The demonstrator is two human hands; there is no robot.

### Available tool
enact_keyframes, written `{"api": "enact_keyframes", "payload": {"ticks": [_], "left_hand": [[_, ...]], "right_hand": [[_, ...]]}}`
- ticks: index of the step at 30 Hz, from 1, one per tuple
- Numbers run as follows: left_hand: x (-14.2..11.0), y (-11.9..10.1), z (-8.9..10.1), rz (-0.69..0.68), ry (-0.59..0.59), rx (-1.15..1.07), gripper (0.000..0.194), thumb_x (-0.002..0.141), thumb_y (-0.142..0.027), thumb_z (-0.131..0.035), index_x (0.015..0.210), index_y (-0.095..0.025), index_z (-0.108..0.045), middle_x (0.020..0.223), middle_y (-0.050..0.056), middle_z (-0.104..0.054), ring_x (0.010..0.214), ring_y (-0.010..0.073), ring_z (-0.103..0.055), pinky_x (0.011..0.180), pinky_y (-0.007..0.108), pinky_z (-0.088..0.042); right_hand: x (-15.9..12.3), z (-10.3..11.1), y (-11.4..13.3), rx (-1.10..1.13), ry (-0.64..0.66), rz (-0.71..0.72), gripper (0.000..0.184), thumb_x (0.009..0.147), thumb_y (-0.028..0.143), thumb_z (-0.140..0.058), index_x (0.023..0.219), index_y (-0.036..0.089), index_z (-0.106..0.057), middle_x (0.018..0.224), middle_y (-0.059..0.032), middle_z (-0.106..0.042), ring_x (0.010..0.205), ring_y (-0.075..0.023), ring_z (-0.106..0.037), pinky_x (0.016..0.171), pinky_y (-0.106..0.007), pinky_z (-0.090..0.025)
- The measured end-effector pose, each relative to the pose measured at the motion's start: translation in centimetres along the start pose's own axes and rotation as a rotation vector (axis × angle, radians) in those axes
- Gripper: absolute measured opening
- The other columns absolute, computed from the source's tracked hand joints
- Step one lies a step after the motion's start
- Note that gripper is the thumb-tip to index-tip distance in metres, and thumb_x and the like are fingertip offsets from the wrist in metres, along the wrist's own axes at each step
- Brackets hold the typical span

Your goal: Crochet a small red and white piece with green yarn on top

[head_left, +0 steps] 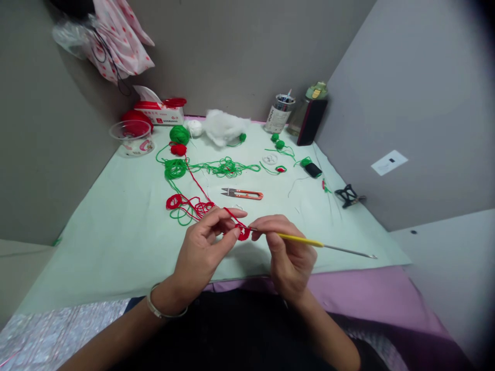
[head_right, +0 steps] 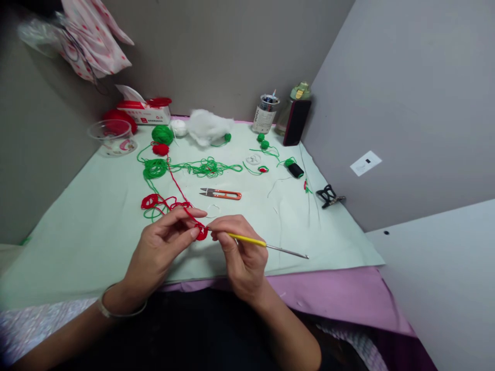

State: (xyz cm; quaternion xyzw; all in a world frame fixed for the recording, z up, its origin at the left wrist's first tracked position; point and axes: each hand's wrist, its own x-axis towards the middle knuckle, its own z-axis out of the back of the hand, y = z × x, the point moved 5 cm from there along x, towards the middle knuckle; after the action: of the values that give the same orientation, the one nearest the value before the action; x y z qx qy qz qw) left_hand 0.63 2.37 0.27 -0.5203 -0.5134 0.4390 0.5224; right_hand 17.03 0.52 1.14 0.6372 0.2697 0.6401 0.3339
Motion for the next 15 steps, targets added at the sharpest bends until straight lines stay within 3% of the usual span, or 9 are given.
{"api": "enact_keyframes", "payload": {"ticks": [8,15], "left_hand": [[0.01,-0.4,-0.04,-0.018,0.01,0.026,0.018,0.088,-0.02,-0.075,0.105,-0.02,-0.081,0.078,0.001,-0.069,0.076,0.0154,-0.068,0.076,0.027,-0.057],[-0.22,-0.86,0.09,-0.157,-0.007,0.172,0.021,0.089,-0.015,-0.073,0.108,-0.02,-0.08,0.079,0.0,-0.07,0.075,0.0137,-0.069,0.076,0.025,-0.057]], "right_hand": [[0.04,-0.1,0.25,-0.067,0.056,0.02,0.023,0.105,0.015,-0.055,0.108,0.024,-0.075,0.093,-0.0055,-0.076,0.087,-0.0213,-0.072,0.075,-0.039,-0.06],[0.02,-0.4,0.55,-0.066,0.079,0.049,0.022,0.104,0.013,-0.055,0.109,0.023,-0.074,0.091,-0.0051,-0.075,0.089,-0.021,-0.072,0.076,-0.039,-0.06]]}}
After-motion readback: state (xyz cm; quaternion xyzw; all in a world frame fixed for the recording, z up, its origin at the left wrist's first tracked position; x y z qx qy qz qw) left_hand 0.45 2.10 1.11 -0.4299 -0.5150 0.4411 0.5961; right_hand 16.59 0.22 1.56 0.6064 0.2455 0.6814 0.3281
